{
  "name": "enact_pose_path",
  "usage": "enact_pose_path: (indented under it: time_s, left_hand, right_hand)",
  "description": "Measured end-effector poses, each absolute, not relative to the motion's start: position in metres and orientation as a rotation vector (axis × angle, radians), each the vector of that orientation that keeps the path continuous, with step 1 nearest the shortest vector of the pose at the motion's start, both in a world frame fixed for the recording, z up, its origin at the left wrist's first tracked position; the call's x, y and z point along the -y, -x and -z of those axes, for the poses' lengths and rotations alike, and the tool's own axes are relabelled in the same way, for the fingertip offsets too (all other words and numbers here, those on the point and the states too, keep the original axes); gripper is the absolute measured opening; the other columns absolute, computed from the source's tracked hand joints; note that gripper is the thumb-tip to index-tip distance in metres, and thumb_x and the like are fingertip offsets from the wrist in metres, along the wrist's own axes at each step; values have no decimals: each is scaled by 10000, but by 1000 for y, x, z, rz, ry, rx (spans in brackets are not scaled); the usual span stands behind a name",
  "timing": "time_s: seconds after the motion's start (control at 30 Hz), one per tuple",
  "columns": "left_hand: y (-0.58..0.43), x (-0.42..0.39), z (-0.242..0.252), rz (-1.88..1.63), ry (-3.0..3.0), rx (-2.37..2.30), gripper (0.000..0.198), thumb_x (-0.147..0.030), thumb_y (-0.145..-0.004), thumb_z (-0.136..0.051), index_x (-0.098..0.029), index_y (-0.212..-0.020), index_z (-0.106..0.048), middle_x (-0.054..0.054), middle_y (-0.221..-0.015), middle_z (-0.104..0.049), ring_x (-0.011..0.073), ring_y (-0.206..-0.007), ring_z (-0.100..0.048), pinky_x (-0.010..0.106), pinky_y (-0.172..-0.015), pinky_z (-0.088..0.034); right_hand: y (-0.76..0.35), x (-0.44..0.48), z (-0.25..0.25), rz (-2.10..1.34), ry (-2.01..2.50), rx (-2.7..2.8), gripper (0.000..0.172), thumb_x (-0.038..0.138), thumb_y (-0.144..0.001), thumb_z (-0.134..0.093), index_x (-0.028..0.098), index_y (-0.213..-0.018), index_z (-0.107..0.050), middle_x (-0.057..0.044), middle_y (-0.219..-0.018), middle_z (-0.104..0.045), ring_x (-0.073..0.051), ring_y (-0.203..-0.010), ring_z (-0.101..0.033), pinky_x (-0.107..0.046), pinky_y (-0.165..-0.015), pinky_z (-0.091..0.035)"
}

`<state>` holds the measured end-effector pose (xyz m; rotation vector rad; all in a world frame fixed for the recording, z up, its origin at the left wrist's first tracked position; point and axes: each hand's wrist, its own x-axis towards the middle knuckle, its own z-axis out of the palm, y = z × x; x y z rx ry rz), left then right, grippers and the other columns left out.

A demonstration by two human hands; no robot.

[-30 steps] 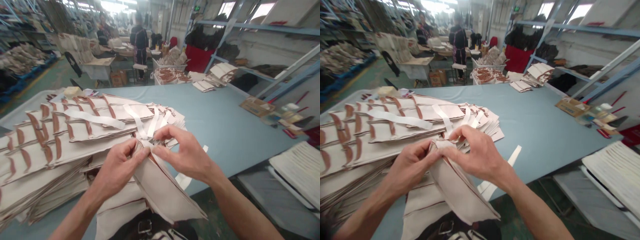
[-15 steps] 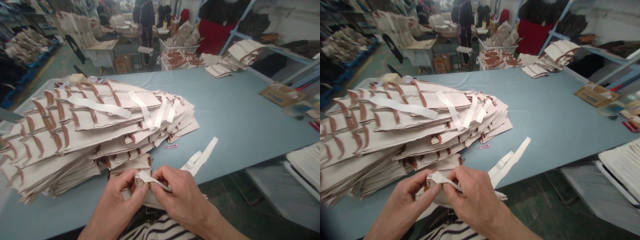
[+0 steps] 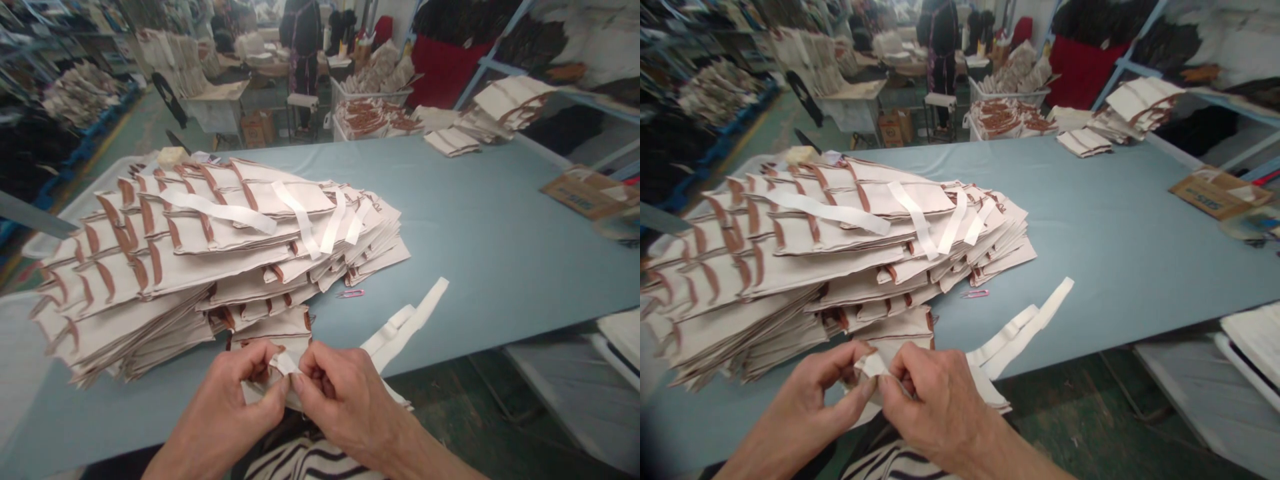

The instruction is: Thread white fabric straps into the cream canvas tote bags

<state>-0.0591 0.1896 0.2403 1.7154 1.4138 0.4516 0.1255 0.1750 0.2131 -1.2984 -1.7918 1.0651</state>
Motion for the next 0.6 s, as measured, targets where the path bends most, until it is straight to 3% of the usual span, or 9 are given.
enact_pose_path:
  time_s: [0.3, 0.5, 0.6]
  left_hand:
    - [61, -188, -231, -450, -1871, -1463, 221, -257, -818, -481, -189, -640, -593, -45, -580, -496, 118, -562, -465, 226, -554, -353]
    - [75, -190, -221, -485, -1568, -1257, 363, -386, -902, -536, -172, -617, -603, -52, -539, -423, 98, -509, -363, 200, -487, -283]
    - [80, -189, -213, -498, -1338, -1128, 384, -484, -914, -588, -163, -711, -646, -34, -615, -488, 114, -573, -396, 199, -524, -330]
  right_hand:
    - [-129, -176, -210, -983, 1268, 1937, 130, 141, -834, -577, 211, -741, -520, 52, -593, -507, -104, -530, -444, -247, -560, -269]
    - [-131, -179, -210, -1474, 1262, 1735, 206, 235, -899, -597, 207, -713, -512, 68, -587, -477, -86, -521, -420, -204, -510, -285]
    - [-132, -182, -211, -1573, 1270, 1651, 268, 314, -926, -595, 208, -701, -496, 65, -589, -464, -93, -542, -420, -207, -504, -288]
